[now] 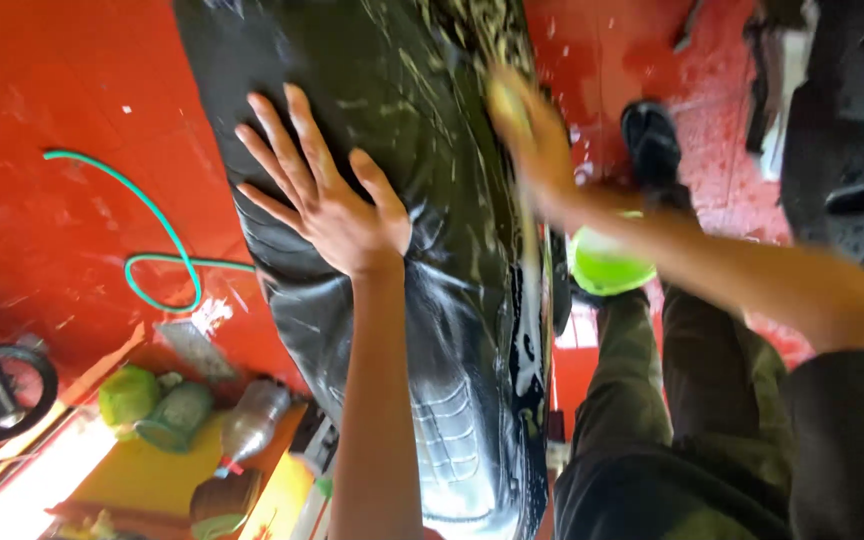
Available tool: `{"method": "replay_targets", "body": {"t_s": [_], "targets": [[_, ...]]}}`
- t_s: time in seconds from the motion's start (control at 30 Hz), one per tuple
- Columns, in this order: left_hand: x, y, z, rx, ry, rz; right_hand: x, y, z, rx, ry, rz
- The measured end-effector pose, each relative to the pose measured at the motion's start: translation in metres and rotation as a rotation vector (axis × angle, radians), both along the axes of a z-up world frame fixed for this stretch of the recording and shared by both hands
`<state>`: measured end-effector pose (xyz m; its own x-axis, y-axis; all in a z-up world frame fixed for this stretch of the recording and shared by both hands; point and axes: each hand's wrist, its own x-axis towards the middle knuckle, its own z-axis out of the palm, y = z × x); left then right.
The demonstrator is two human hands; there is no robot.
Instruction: The person scrubs the black seat of a motorcycle with a sponge and soapy water. They work on the top surface and the sides of the seat, using both hands to apply pressure and move the sponge across the textured material.
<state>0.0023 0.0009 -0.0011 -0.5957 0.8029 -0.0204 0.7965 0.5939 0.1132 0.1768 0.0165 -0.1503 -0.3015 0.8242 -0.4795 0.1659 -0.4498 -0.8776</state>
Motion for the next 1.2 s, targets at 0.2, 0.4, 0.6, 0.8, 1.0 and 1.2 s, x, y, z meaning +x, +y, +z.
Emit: {"method": "replay_targets", "body": {"t_s": [0.2,0.4,0.6,0.8,1.0,1.2], "targets": [[0.0,-0.001,-0.001,-0.036,0.0,-0.028,0.041,-0.138,0.138,-0.415,0.371,-0.254],[0.0,-0.001,-0.001,-0.057,0.002,-0.024,0.038,-0.153,0.117,-0.152,0.077,-0.075],[0.002,0.001,0.002,-0.016,-0.016,-0.006,0.0,-0.024,0.06,0.252,-0.156,0.06],[-0.001,0.0,-0.001,-0.027,-0.003,-0.034,-0.067,0.087,-0.073,0.241,-0.202,0.156],[-0.003,-0.002,-0.004,-0.033,-0.012,-0.038,-0.071,0.071,-0.04,0.175,-0.27,0.226],[-0.003,0.001,0.001,-0.106,-0.023,-0.009,-0.008,-0.025,0.037,0.332,-0.031,0.18]]}}
